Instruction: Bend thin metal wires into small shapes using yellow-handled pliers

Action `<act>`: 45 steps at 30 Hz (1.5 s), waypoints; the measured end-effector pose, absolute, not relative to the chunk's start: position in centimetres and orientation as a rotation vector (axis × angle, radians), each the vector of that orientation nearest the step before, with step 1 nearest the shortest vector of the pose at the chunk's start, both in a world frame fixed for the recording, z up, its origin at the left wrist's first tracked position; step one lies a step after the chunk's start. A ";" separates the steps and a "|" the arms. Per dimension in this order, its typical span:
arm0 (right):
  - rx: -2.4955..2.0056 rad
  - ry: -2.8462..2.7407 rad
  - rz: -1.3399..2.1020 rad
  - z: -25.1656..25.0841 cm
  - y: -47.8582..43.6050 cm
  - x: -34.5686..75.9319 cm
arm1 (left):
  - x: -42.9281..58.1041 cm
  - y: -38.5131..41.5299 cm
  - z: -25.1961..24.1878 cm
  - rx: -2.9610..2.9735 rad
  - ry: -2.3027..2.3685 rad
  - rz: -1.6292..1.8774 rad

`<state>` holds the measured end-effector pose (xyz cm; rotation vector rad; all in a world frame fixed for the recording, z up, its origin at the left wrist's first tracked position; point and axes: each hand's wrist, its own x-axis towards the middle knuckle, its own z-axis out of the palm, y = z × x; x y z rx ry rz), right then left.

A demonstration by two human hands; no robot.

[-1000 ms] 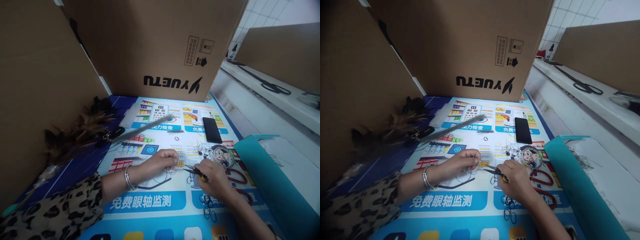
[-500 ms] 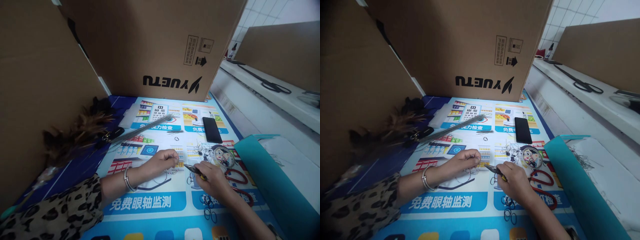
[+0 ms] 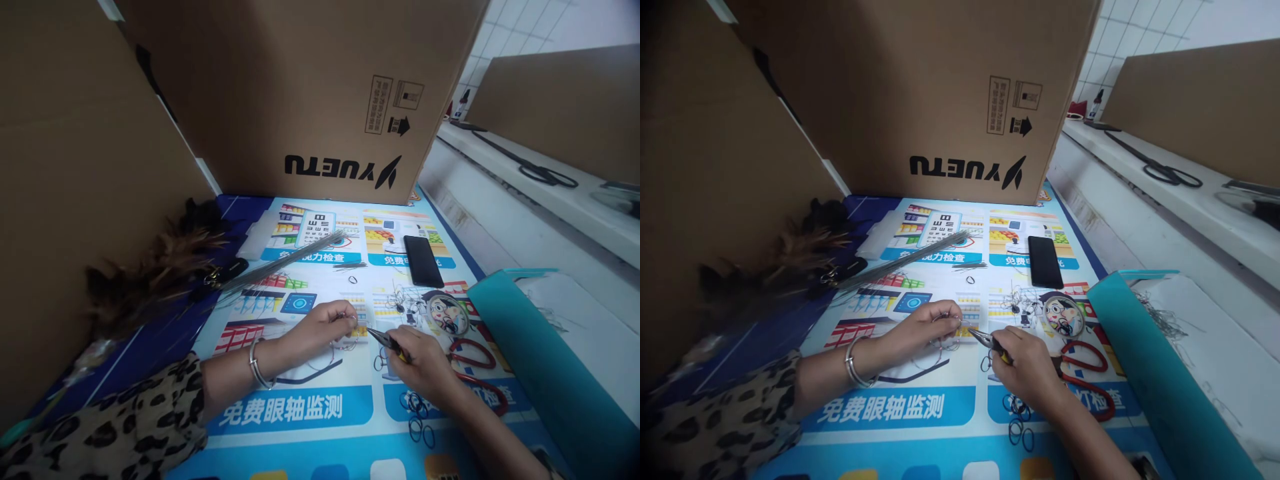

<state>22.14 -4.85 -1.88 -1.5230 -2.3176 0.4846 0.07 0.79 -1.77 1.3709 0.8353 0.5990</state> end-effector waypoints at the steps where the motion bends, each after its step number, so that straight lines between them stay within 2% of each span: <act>1: -1.525 -2.309 0.495 -1.8 -4.9 22.0 | 0.1 0.8 -1.8 1.364 0.833 0.600; 25: -1.531 -2.259 0.540 -1.6 -5.2 21.5 | 0.7 0.3 -1.2 1.174 0.793 0.714; 45: -1.554 -2.219 0.530 -1.5 -5.1 21.7 | 0.5 0.1 -0.7 1.360 0.896 0.703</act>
